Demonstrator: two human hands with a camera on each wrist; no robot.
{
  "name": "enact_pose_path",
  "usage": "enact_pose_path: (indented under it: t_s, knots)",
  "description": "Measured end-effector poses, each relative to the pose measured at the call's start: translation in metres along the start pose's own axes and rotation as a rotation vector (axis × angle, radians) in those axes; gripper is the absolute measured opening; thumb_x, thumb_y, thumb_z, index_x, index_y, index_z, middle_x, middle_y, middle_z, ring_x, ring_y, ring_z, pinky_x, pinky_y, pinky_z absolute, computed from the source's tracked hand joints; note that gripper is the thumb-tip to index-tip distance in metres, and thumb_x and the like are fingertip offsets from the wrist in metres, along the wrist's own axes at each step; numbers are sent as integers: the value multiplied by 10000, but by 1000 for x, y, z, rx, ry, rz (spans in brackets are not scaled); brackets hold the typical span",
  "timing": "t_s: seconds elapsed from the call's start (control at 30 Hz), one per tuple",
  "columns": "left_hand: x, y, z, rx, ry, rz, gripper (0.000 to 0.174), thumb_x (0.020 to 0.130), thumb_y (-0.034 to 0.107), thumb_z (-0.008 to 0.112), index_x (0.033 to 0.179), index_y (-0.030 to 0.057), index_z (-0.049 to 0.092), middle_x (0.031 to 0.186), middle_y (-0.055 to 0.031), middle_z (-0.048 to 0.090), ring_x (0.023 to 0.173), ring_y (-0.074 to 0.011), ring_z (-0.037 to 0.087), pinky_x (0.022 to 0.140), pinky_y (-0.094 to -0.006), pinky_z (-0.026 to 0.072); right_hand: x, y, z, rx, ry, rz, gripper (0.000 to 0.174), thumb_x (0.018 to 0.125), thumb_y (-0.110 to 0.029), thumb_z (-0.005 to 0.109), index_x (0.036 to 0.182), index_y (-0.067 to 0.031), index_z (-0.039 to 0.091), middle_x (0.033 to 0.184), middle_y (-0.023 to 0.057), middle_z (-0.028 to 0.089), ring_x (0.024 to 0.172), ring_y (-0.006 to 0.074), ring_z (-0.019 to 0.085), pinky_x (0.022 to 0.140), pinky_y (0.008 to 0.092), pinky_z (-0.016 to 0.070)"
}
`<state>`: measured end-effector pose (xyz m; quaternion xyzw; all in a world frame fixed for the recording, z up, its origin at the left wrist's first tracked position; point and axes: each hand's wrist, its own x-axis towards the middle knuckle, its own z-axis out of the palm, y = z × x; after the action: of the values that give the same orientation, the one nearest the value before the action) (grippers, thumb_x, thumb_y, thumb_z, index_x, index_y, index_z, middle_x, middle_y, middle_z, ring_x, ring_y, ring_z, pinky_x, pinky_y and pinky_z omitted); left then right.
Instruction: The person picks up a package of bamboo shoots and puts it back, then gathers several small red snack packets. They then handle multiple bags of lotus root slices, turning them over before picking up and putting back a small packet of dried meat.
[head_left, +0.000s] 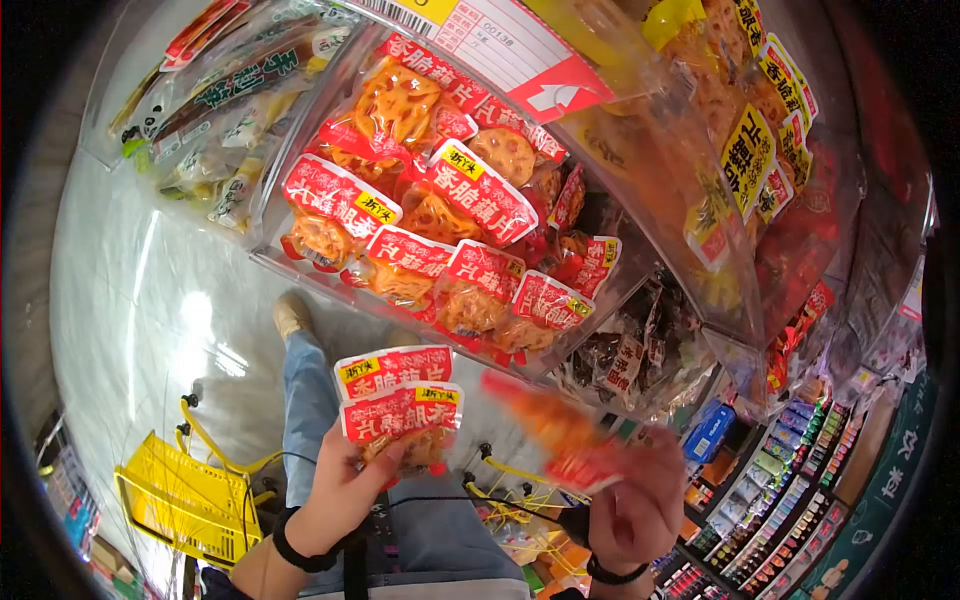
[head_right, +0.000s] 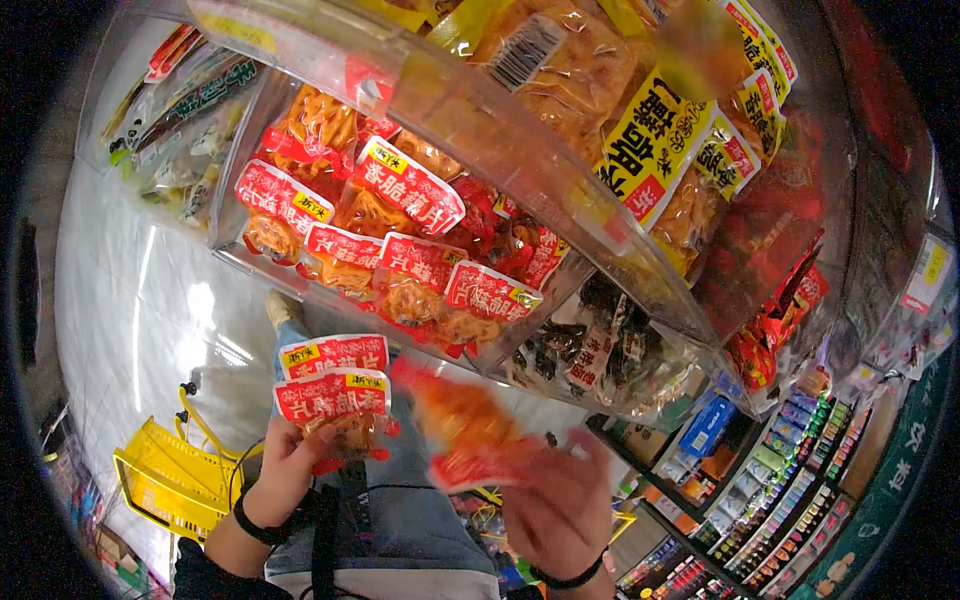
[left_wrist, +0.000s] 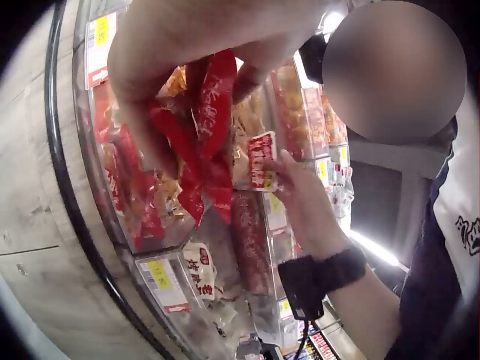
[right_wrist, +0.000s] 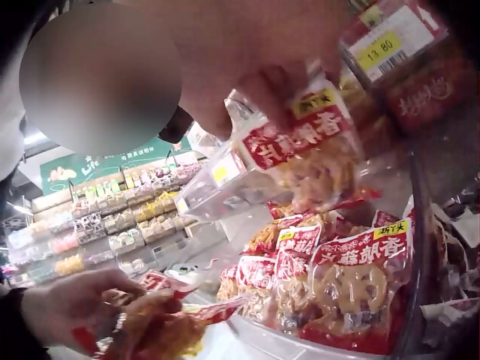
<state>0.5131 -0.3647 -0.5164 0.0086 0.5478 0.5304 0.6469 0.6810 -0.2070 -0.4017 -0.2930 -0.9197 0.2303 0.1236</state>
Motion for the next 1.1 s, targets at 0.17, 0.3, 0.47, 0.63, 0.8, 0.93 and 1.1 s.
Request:
enact_pose_path:
  t_s: [0.17, 0.3, 0.47, 0.63, 0.8, 0.93, 1.1]
  knots:
    - [6, 22, -6, -40, -231, 13, 386, 854, 121, 573, 1210, 4, 483, 1194, -108, 504, 1088, -197, 496, 923, -311, 374, 16, -3, 3, 586, -314, 159, 381, 660, 66, 596, 1023, -43, 640, 1001, 124, 602, 889, 263, 597, 792, 355, 485]
    - [16, 30, -15, 220, -555, 352, 562, 823, 242, 638, 1292, 22, 421, 1293, -151, 426, 1201, -242, 415, 1001, -378, 313, 45, -9, 22, 535, -542, 343, 393, 695, 106, 540, 1033, -69, 641, 1004, 119, 600, 904, 277, 596, 779, 336, 483]
    - [11, 37, -4, 32, -415, -121, 587, 674, 12, 766, 1182, 15, 472, 1205, -59, 494, 1032, -146, 553, 843, -285, 514, 57, -15, 47, 536, -536, 438, 264, 793, 9, 579, 1040, -69, 629, 1033, 124, 607, 947, 284, 594, 799, 332, 478]
    - [12, 39, -23, 168, -441, -25, 591, 668, 78, 784, 1172, 13, 483, 1116, -67, 555, 1011, -138, 560, 847, -285, 491, 75, 23, 51, 164, -49, 483, 231, 828, -63, 580, 1055, -26, 603, 1038, 157, 612, 968, 296, 592, 818, 338, 468]
    - [11, 47, -44, 202, -424, -2, 607, 639, 128, 808, 1153, 14, 505, 1092, -78, 568, 986, -136, 561, 857, -284, 460, 116, 77, 59, 10, -113, 576, 266, 843, -138, 565, 1090, -42, 590, 1069, 164, 604, 982, 321, 573, 852, 355, 441]
    - [7, 49, -60, 189, -410, -42, 591, 630, 117, 807, 1138, 17, 521, 1093, -78, 569, 992, -139, 555, 865, -286, 452, 132, 113, 98, -147, -195, 498, 297, 873, -176, 546, 1159, -98, 530, 1008, 120, 599, 907, 209, 592, 760, 305, 463]
    - [6, 49, -72, 177, -386, -36, 584, 627, 111, 805, 1134, 20, 528, 1093, -73, 564, 992, -144, 556, 865, -289, 451, 133, 128, 116, -225, -111, 514, 277, 874, -141, 509, 1147, -92, 500, 1073, 120, 569, 965, 241, 583, 800, 331, 456]
